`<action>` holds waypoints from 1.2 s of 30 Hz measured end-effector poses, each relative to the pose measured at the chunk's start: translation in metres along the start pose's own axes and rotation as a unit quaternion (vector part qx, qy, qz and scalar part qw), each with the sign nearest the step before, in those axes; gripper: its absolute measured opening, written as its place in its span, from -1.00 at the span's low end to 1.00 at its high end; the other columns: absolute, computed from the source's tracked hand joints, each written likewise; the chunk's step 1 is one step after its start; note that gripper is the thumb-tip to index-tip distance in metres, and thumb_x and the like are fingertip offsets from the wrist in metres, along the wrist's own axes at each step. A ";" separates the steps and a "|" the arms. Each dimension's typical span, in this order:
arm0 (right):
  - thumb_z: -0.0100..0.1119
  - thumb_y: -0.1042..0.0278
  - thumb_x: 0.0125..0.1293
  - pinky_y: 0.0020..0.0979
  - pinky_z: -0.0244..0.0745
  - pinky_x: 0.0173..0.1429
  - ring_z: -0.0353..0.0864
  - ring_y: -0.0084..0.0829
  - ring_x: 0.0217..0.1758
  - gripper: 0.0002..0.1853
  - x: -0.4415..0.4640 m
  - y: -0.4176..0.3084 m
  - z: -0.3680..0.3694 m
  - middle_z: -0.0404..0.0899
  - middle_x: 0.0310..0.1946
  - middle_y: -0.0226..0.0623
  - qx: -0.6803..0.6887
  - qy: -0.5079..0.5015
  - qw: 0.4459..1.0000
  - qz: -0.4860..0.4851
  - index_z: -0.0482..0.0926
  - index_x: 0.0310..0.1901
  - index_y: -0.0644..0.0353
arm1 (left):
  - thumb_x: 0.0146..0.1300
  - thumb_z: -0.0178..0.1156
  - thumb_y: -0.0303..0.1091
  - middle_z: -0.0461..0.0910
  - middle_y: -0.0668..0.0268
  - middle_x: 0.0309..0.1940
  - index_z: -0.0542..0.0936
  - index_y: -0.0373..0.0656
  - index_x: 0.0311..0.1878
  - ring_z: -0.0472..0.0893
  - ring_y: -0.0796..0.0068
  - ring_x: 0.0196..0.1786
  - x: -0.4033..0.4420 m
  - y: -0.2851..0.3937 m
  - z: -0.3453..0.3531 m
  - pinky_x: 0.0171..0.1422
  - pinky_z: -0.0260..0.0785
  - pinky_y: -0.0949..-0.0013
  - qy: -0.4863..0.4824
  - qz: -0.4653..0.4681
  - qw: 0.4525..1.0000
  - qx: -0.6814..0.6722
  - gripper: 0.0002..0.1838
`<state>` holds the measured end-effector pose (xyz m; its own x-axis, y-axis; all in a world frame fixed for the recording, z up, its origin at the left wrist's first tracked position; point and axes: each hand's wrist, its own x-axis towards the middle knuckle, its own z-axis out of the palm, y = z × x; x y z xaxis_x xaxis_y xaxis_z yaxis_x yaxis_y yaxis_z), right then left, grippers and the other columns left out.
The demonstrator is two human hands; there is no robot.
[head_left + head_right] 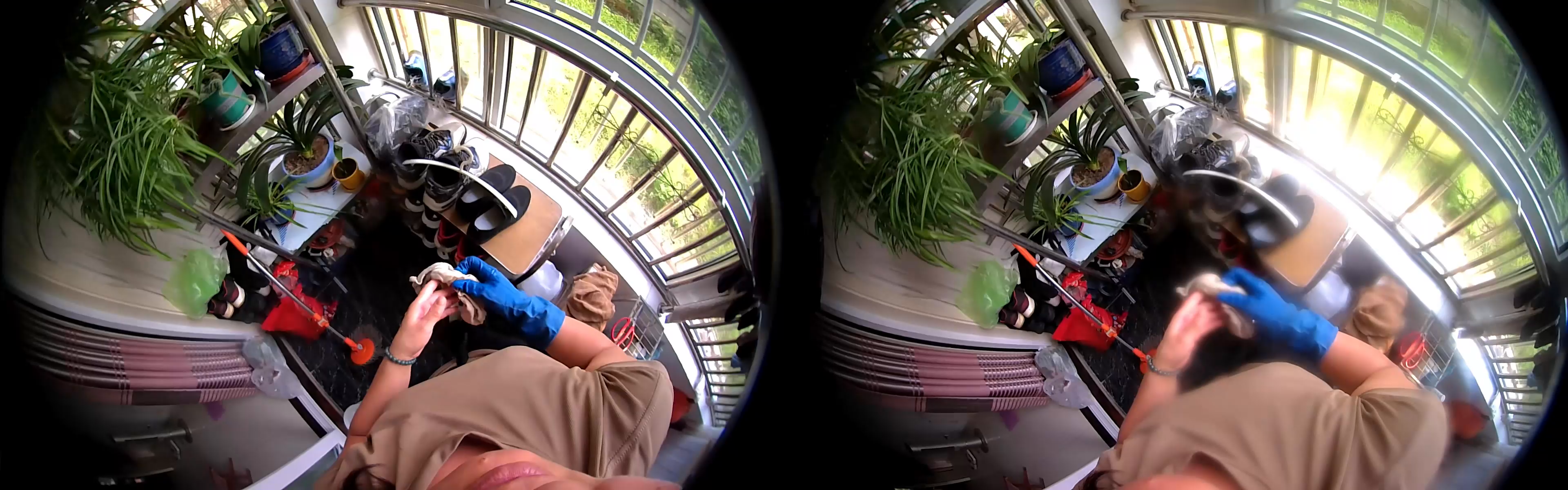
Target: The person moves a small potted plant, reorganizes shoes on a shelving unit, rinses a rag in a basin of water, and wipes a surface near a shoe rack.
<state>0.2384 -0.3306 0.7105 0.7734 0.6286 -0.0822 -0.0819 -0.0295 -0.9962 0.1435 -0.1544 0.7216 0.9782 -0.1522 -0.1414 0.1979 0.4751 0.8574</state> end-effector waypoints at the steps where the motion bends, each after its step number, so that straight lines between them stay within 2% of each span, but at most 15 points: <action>1: 0.21 0.28 0.33 -0.53 0.39 -0.01 0.44 -0.62 -0.13 -0.75 0.021 -0.006 -0.016 0.49 -0.23 -0.46 0.029 0.019 0.999 0.038 0.46 -0.03 0.15 | 0.47 -0.02 -0.13 0.39 0.06 0.26 0.22 -0.27 0.38 0.48 0.21 0.24 0.019 0.015 -0.011 0.33 0.34 0.19 0.008 0.003 1.000 0.010 -0.44; 2: 0.22 0.24 0.34 -0.54 0.40 -0.01 0.46 -0.62 -0.14 -0.76 0.039 -0.010 -0.028 0.50 -0.24 -0.45 0.089 0.033 0.994 0.054 0.47 -0.07 0.14 | 0.46 0.00 -0.13 0.45 0.02 0.21 0.30 -0.32 0.32 0.55 0.19 0.18 0.036 0.023 -0.030 0.24 0.41 0.23 0.021 0.012 0.997 0.075 -0.47; 4: 0.23 0.25 0.34 -0.54 0.42 -0.04 0.47 -0.63 -0.17 -0.76 0.077 -0.004 -0.061 0.51 -0.26 -0.45 -0.002 0.073 0.997 0.009 0.46 -0.07 0.13 | 0.48 0.00 -0.15 0.51 0.12 0.15 0.40 -0.25 0.27 0.56 0.33 0.14 0.057 0.054 -0.051 0.20 0.41 0.34 0.073 0.009 0.989 0.127 -0.55; 7: 0.16 0.24 0.38 -0.55 0.44 -0.05 0.49 -0.62 -0.17 -0.73 0.118 -0.044 -0.111 0.52 -0.22 -0.45 0.088 0.169 0.978 0.088 0.45 0.03 0.12 | 0.47 0.01 -0.17 0.55 0.19 0.08 0.45 -0.23 0.19 0.58 0.40 0.08 0.096 0.071 -0.100 0.12 0.44 0.39 0.128 0.000 0.981 0.146 -0.62; 10: 0.02 0.26 0.45 -0.46 0.38 0.22 0.49 -0.43 0.07 -0.63 0.153 -0.051 -0.151 0.52 0.03 -0.24 0.115 0.232 0.966 0.027 0.43 0.18 0.29 | 0.47 0.02 -0.21 0.56 0.25 0.03 0.48 -0.20 0.14 0.59 0.43 0.04 0.150 0.093 -0.132 0.08 0.46 0.40 0.170 -0.018 0.969 0.180 -0.68; 11: -0.08 0.31 0.49 -0.46 0.35 0.28 0.49 -0.42 0.11 -0.63 0.160 -0.018 -0.178 0.51 0.09 -0.20 0.296 0.146 0.943 -0.048 0.41 0.21 0.32 | 0.47 0.02 -0.22 0.56 0.25 0.03 0.48 -0.20 0.13 0.58 0.43 0.05 0.175 0.100 -0.144 0.09 0.46 0.38 0.159 -0.008 0.965 0.207 -0.68; 13: -0.16 0.36 0.51 -0.45 0.33 0.30 0.49 -0.41 0.13 -0.63 0.176 -0.052 -0.176 0.50 0.13 -0.18 0.051 0.226 0.973 -0.001 0.39 0.24 0.35 | 0.46 0.04 -0.27 0.56 0.28 0.03 0.50 -0.21 0.12 0.57 0.48 0.05 0.237 0.112 -0.172 0.08 0.43 0.43 0.137 0.023 0.955 0.261 -0.71; 15: -0.11 0.29 0.50 -0.44 0.44 0.10 0.54 -0.41 -0.02 -0.63 0.200 -0.024 -0.183 0.53 0.00 -0.21 0.094 0.276 0.957 0.013 0.39 0.23 0.28 | 0.37 0.13 -0.43 0.61 0.23 -0.05 0.51 -0.32 0.06 0.61 0.46 -0.05 0.314 0.116 -0.202 0.07 0.45 0.45 0.130 0.104 0.927 0.337 -0.75; 18: -0.05 0.22 0.48 -0.43 0.57 -0.16 0.60 -0.40 -0.26 -0.62 0.242 -0.029 -0.173 0.58 -0.18 -0.23 0.221 0.335 0.915 0.047 0.39 0.23 0.20 | 0.21 0.23 -0.44 0.54 0.07 -0.11 0.53 -0.28 -0.02 0.59 0.15 -0.09 0.429 0.127 -0.231 0.03 0.46 0.25 0.125 0.203 0.813 0.531 -0.72; 20: -0.03 0.20 0.48 -0.43 0.61 -0.24 0.63 -0.40 -0.35 -0.61 0.268 -0.027 -0.168 0.60 -0.24 -0.25 0.234 0.371 0.897 0.056 0.38 0.24 0.19 | 0.14 0.27 -0.38 0.50 0.03 -0.04 0.47 -0.25 0.02 0.46 -0.05 0.06 0.496 0.117 -0.254 0.20 0.32 0.10 0.126 0.266 0.737 0.609 -0.62; 24: 0.00 0.20 0.47 -0.44 0.61 -0.14 0.63 -0.44 -0.24 -0.58 0.317 -0.014 -0.163 0.58 -0.12 -0.31 0.266 0.435 0.849 0.137 0.37 0.27 0.18 | 0.04 0.38 -0.15 0.40 0.03 0.11 0.38 -0.17 0.19 0.37 -0.03 0.20 0.572 0.099 -0.280 0.28 0.22 0.02 0.172 0.246 0.655 0.693 -0.34; 26: 0.01 0.21 0.46 -0.44 0.61 -0.11 0.62 -0.46 -0.20 -0.58 0.334 -0.006 -0.161 0.57 -0.08 -0.33 0.257 0.446 0.846 0.136 0.38 0.26 0.18 | -0.05 0.44 -0.07 0.39 0.06 0.10 0.37 -0.12 0.19 0.36 0.01 0.18 0.593 0.094 -0.287 0.23 0.24 0.00 0.093 0.201 0.611 0.760 -0.26; 29: 0.02 0.22 0.45 -0.44 0.60 -0.13 0.63 -0.47 -0.25 -0.59 0.354 -0.002 -0.161 0.57 -0.14 -0.34 0.279 0.419 0.853 0.136 0.39 0.25 0.18 | -0.09 0.47 -0.08 0.42 0.10 0.03 0.41 -0.08 0.08 0.39 0.07 0.15 0.613 0.089 -0.287 0.16 0.27 0.02 0.051 0.061 0.682 0.727 -0.32; 34: 0.04 0.26 0.45 -0.46 0.61 -0.15 0.63 -0.48 -0.28 -0.59 0.385 0.004 -0.174 0.58 -0.18 -0.34 0.304 0.401 0.854 0.133 0.38 0.26 0.18 | -0.05 0.23 -0.61 0.55 0.10 -0.30 0.41 -0.14 -0.15 0.55 -0.03 -0.19 0.603 0.102 -0.294 -0.12 0.36 0.06 0.042 0.123 0.765 0.631 -0.64; 36: 0.05 0.26 0.44 -0.47 0.61 -0.12 0.62 -0.49 -0.21 -0.59 0.402 -0.001 -0.174 0.56 -0.13 -0.34 0.288 0.414 0.854 0.127 0.37 0.26 0.18 | -0.05 0.21 -0.63 0.55 0.11 -0.29 0.41 -0.14 -0.18 0.55 -0.03 -0.17 0.584 0.120 -0.296 -0.12 0.36 0.07 0.017 0.130 0.774 0.619 -0.66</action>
<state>0.6591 -0.2133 0.6737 0.8451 -0.1124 -0.5227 -0.4239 0.4549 -0.7832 0.7569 0.0703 0.5961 0.9800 -0.1580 0.1210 -0.1980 -0.7122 0.6735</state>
